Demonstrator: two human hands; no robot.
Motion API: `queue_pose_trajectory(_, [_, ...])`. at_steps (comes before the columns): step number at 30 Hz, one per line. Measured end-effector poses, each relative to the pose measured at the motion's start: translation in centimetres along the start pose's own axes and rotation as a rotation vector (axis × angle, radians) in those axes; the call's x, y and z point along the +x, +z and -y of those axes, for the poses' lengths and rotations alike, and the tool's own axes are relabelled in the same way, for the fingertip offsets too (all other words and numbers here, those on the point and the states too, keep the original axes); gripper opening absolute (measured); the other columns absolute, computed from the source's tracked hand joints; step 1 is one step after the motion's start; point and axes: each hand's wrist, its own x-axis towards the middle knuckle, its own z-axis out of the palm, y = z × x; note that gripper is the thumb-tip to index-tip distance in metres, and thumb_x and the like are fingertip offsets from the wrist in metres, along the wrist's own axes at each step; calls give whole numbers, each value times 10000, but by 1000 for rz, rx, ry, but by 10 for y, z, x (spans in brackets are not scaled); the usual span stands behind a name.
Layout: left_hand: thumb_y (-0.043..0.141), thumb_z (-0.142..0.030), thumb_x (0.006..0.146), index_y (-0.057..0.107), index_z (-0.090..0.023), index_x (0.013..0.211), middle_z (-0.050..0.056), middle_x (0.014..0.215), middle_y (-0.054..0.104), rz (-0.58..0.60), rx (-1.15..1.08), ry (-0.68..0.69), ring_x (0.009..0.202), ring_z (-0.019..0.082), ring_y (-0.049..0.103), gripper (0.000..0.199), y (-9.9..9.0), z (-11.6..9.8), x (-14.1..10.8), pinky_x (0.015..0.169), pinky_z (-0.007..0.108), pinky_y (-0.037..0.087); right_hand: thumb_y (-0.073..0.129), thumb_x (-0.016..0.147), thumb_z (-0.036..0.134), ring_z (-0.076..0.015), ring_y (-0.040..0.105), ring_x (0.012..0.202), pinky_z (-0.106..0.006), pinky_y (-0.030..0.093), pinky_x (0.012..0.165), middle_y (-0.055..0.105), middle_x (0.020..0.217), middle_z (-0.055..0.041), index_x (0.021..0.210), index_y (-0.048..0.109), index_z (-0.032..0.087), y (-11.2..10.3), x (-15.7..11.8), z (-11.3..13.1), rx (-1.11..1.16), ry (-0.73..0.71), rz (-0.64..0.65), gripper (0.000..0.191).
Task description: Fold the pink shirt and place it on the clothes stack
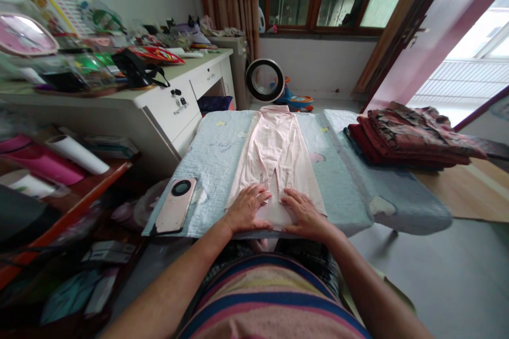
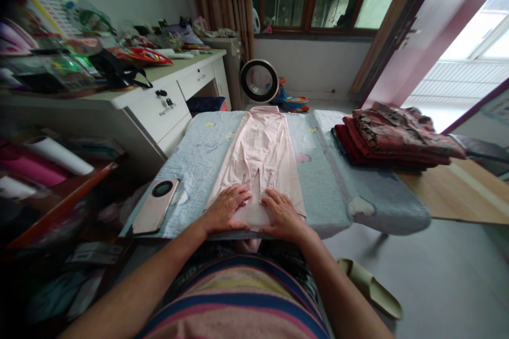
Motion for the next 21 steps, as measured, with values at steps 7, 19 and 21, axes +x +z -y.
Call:
queue_pose_trajectory(7, [762,-677,639,430,-191,1441,184,1474,470,15,-28,-62,1430,377,322,995,-17,0,-21,1150,587,291,762,729,405,-333,285,1452,-522,297,1152,360,1548,-170,1481,395,215,-14,-28,-24,38,11,-49,858])
queue_pose_trajectory(19, [525,-225,866,611,-184,1225,123,1266,613,-225,20,-413,1194,261,577,371,-24,43,-28,1046,459,466,471,814,127,-254,604,1147,-414,477,1016,624,1250,-145,1234,596,166,-19,-36,-61,-127,251,-259,440])
queue_pose_trajectory(21, [570,-222,834,625,-198,1191,122,1243,613,-274,77,-449,1162,279,583,362,-23,43,-26,1016,477,477,476,792,104,-245,600,1146,-397,475,1014,618,1260,-136,1230,593,170,-22,-37,-60,-124,234,-248,457])
